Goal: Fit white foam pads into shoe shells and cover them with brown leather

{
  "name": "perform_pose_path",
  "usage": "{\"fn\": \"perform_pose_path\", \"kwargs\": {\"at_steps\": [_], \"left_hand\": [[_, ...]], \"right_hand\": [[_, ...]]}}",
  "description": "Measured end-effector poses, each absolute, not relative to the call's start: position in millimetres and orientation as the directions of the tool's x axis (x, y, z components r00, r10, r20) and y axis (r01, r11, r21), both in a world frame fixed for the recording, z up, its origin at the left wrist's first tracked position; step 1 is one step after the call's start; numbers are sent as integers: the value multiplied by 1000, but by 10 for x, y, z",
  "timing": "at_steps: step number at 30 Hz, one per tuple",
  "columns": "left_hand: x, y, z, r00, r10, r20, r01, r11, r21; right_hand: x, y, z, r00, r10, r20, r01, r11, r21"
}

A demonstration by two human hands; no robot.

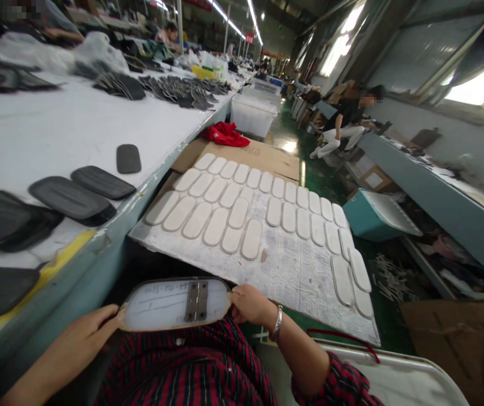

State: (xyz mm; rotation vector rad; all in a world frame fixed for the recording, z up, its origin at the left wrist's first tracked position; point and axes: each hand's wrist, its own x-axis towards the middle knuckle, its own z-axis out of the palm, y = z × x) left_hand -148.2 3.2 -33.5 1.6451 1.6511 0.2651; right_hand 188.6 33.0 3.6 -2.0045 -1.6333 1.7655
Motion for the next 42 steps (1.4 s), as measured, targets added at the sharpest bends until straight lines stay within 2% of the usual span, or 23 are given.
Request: {"fn": "perform_pose_path", "kwargs": {"at_steps": [2, 5, 6, 8, 12, 19, 22, 26, 29, 35, 39, 42], "left_hand": [[-1487, 66, -321, 123, 928, -352, 754, 143, 641], [-1472, 97, -277, 89, 918, -388, 678, 229, 698], [-1465, 106, -272, 94, 902, -422, 617, 280, 736], [-1461, 124, -286, 94, 866, -491, 495, 387, 778], [-1469, 133, -323, 62, 832, -551, 375, 492, 786], [-1423, 130, -246, 52, 810, -584, 364, 529, 767], [-1407, 140, -211, 47, 801, -596, 374, 540, 754], [-1401, 147, -194, 46, 800, -599, 399, 535, 745], [-1415, 142, -196, 45, 828, -559, 508, 463, 727], [-1411, 139, -141, 40, 881, -472, 702, 311, 640], [-1275, 151, -109, 33, 939, -343, 916, 109, 387], [-1169, 100, -144, -18, 958, -285, 982, 70, 173]], "right_hand": [[1873, 330, 63, -197, 684, -702, 688, -414, -596], [1861, 286, 83, -292, 735, -612, 758, -212, -616], [1864, 269, 71, -335, 771, -542, 813, -54, -580], [1878, 243, 13, -314, 811, -494, 885, 63, -460], [1890, 192, -115, -213, 865, -454, 936, 48, -347], [1891, 135, -129, -258, 891, -374, 923, 113, -368], [1898, 130, -123, -257, 896, -362, 934, 134, -332], [1908, 137, -127, -329, 877, -349, 940, 267, -214], [1900, 155, -114, -326, 887, -326, 944, 289, -158], [1897, 189, -79, -330, 878, -346, 942, 286, -175], [1903, 179, -112, -299, 901, -314, 949, 246, -197], [1870, 132, -65, -340, 907, -247, 937, 305, -168]]}}
